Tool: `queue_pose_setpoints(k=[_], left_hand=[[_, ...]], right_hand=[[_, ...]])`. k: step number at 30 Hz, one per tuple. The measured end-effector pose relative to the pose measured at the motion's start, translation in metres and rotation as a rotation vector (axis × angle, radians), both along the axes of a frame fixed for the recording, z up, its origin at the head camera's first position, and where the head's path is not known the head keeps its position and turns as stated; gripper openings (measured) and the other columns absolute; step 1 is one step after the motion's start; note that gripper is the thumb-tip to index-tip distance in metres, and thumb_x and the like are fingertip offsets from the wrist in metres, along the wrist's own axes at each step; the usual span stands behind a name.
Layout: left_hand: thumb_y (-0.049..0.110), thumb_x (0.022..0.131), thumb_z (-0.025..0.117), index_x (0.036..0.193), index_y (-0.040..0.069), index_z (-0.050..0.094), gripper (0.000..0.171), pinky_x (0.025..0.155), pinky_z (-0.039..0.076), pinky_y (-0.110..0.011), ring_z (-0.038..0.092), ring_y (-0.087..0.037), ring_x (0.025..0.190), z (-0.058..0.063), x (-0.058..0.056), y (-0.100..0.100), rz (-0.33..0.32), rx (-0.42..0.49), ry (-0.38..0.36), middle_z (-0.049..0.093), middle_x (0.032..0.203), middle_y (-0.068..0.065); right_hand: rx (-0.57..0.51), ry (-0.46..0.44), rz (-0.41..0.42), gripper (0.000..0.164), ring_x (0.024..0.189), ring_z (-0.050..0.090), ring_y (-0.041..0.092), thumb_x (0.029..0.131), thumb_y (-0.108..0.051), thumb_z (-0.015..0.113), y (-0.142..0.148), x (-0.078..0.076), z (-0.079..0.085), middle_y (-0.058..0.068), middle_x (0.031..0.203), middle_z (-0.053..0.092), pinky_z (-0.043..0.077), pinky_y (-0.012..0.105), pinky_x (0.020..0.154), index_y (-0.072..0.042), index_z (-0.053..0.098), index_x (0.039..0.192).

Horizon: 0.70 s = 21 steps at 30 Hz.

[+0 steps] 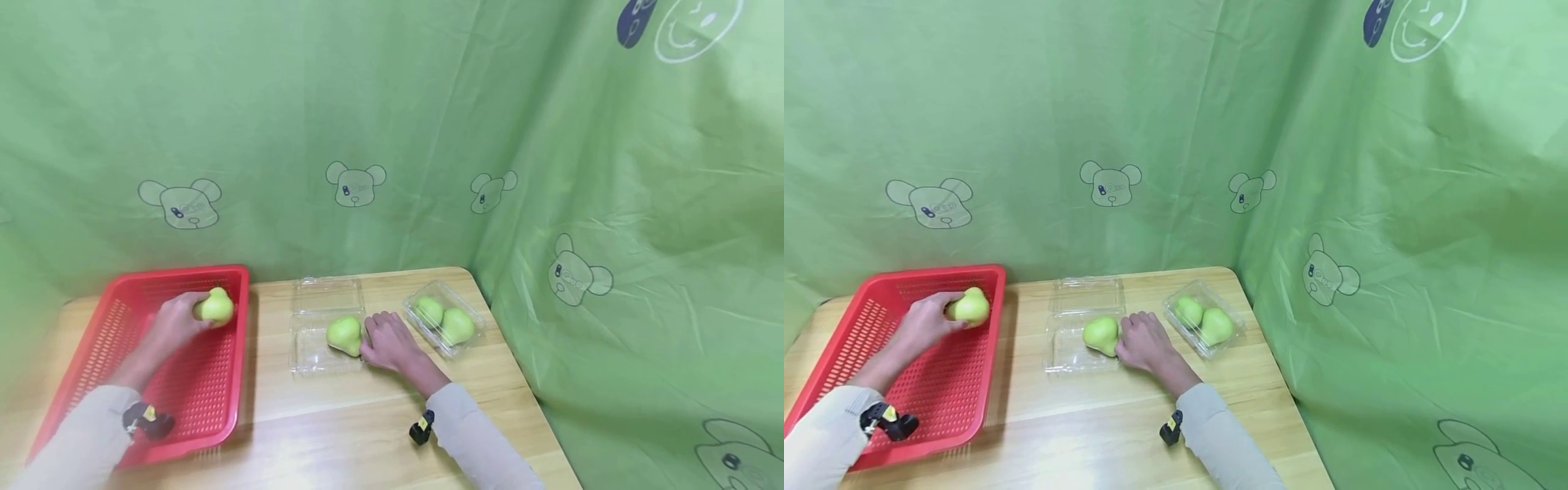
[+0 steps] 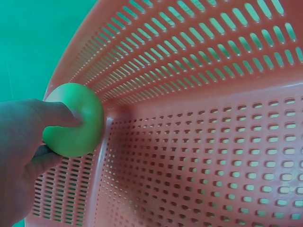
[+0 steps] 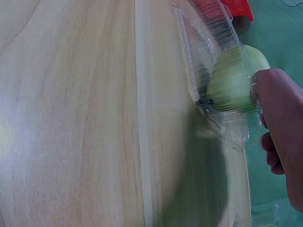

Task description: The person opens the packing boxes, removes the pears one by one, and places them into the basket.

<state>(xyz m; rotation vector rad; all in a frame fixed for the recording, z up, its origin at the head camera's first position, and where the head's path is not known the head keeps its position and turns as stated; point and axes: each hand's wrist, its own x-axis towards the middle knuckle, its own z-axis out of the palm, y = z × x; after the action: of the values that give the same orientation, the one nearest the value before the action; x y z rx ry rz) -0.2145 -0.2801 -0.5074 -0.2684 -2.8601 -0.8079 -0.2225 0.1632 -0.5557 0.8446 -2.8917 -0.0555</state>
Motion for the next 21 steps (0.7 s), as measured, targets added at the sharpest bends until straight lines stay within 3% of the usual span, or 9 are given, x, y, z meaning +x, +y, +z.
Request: queue_pose_setpoints(k=[8, 15, 21], left_hand=[[0.003, 0.076, 0.085, 0.127, -0.017, 0.06, 0.06, 0.101, 0.05, -0.071, 0.059, -0.061, 0.116, -0.011, 0.004, 0.003, -0.027, -0.005, -0.033, 0.062, 0.125, -0.041], [-0.001, 0.074, 0.084, 0.122, -0.018, 0.061, 0.056, 0.098, 0.053, -0.069, 0.061, -0.06, 0.113, -0.021, 0.009, 0.005, -0.051, -0.029, -0.013, 0.064, 0.12, -0.04], [-0.001, 0.074, 0.084, 0.123, -0.017, 0.061, 0.056, 0.1, 0.053, -0.069, 0.061, -0.058, 0.114, -0.019, 0.007, 0.007, -0.057, -0.027, 0.003, 0.065, 0.12, -0.04]], right_hand=[[-0.009, -0.01, -0.004, 0.021, 0.076, 0.045, 0.016, 0.093, -0.037, 0.053, -0.001, 0.001, -0.001, -0.003, 0.079, 0.051, 0.045, 0.03, 0.078, -0.018, 0.052, 0.085], [-0.013, 0.01, 0.013, 0.021, 0.075, 0.045, 0.016, 0.093, -0.037, 0.053, -0.001, 0.002, -0.001, -0.002, 0.078, 0.051, 0.045, 0.03, 0.076, -0.017, 0.053, 0.085], [-0.017, 0.007, 0.003, 0.021, 0.075, 0.044, 0.015, 0.092, -0.037, 0.053, 0.001, 0.001, 0.0, -0.003, 0.078, 0.05, 0.044, 0.029, 0.075, -0.017, 0.053, 0.086]])
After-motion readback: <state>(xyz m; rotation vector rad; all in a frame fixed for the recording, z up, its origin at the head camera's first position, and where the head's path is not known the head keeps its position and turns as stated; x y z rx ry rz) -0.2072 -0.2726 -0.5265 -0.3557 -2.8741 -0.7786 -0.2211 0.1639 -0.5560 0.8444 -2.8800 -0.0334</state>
